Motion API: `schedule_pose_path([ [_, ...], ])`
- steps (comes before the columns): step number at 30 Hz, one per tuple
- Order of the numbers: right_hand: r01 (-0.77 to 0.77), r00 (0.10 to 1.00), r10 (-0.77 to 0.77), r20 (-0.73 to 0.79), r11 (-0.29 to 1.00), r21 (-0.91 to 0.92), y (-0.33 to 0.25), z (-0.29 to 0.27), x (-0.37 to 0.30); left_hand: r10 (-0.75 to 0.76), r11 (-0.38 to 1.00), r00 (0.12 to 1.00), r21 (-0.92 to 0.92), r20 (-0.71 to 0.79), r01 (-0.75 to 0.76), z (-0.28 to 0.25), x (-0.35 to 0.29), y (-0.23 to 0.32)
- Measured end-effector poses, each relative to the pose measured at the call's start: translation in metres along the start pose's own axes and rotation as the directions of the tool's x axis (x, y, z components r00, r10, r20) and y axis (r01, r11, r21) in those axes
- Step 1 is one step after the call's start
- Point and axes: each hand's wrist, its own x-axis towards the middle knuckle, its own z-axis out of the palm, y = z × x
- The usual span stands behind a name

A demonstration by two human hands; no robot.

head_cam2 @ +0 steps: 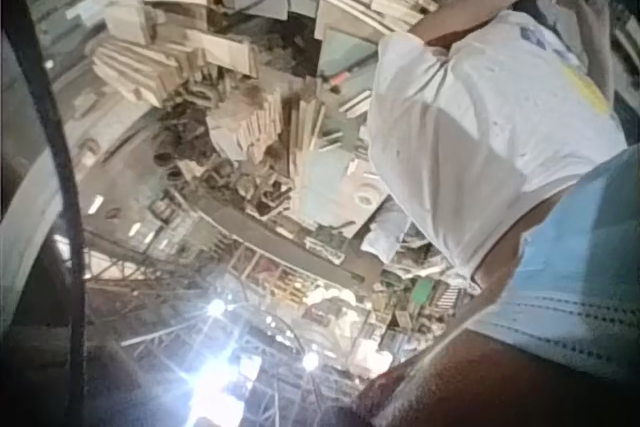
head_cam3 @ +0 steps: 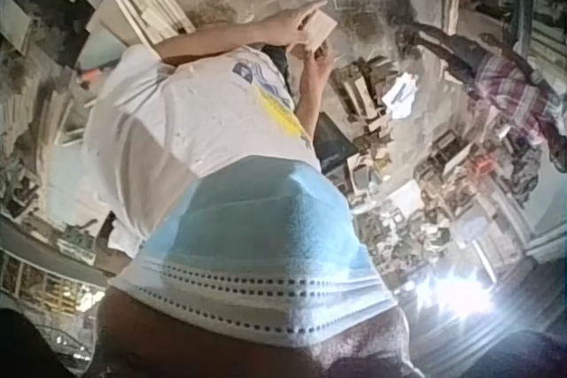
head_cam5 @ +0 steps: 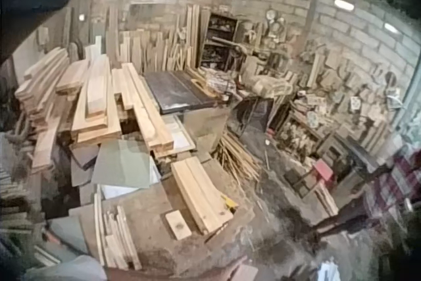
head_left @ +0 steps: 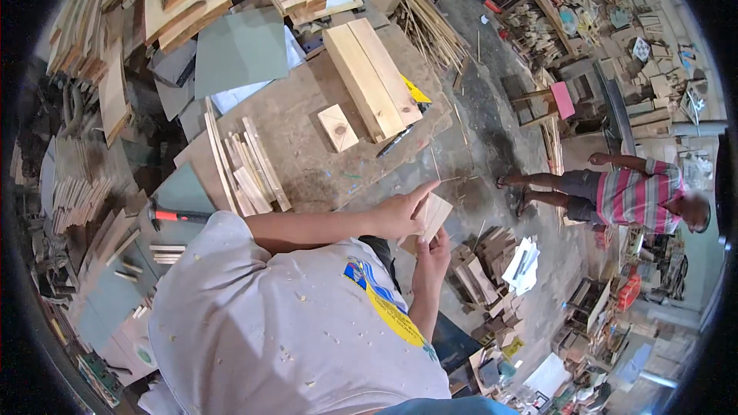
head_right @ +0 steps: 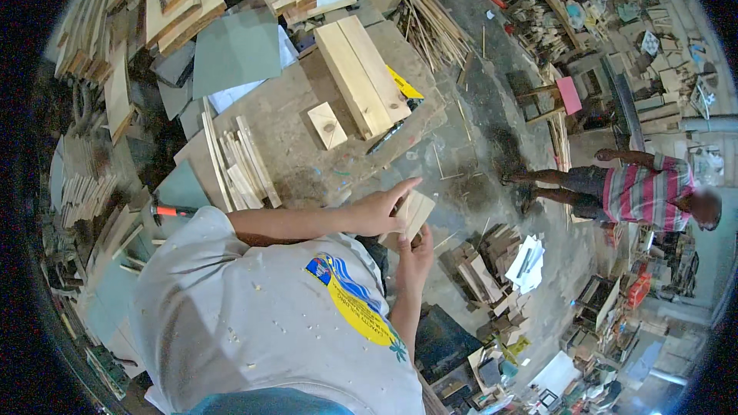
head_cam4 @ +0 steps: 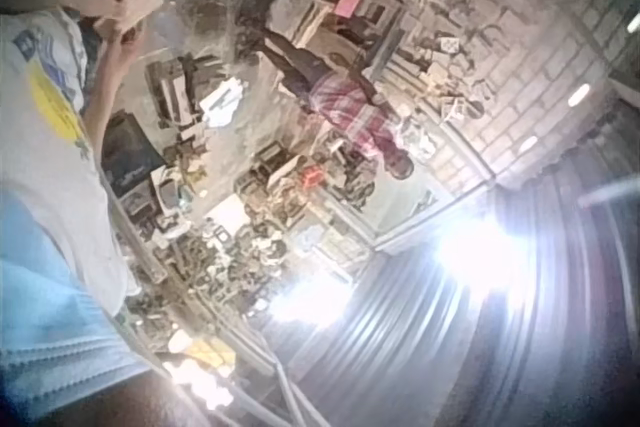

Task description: The person assembles small wooden components by hand, fitting thin strips into a larger block. They then use a roll of tape to secure the assembled pieces together on a workbench in a cluttered workshop.

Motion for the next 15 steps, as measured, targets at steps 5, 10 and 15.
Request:
schedule_pose_path([
  [5,0.048,0.999,-0.049,0.007,0.995,0.083,-0.005,-0.003,0.014,0.0,0.962,0.999,-0.273,-0.052,-0.014,-0.003,0.003,0.015],
  [10,0.142,0.989,-0.146,0.026,0.981,0.133,-0.046,0.023,0.006,0.136,0.937,0.986,-0.309,-0.099,-0.16,-0.029,0.018,0.025],
  [15,0.22,0.971,-0.222,0.084,0.975,0.032,-0.048,0.029,0.01,0.142,0.897,0.972,-0.39,-0.189,-0.207,-0.04,0.015,0.037],
])
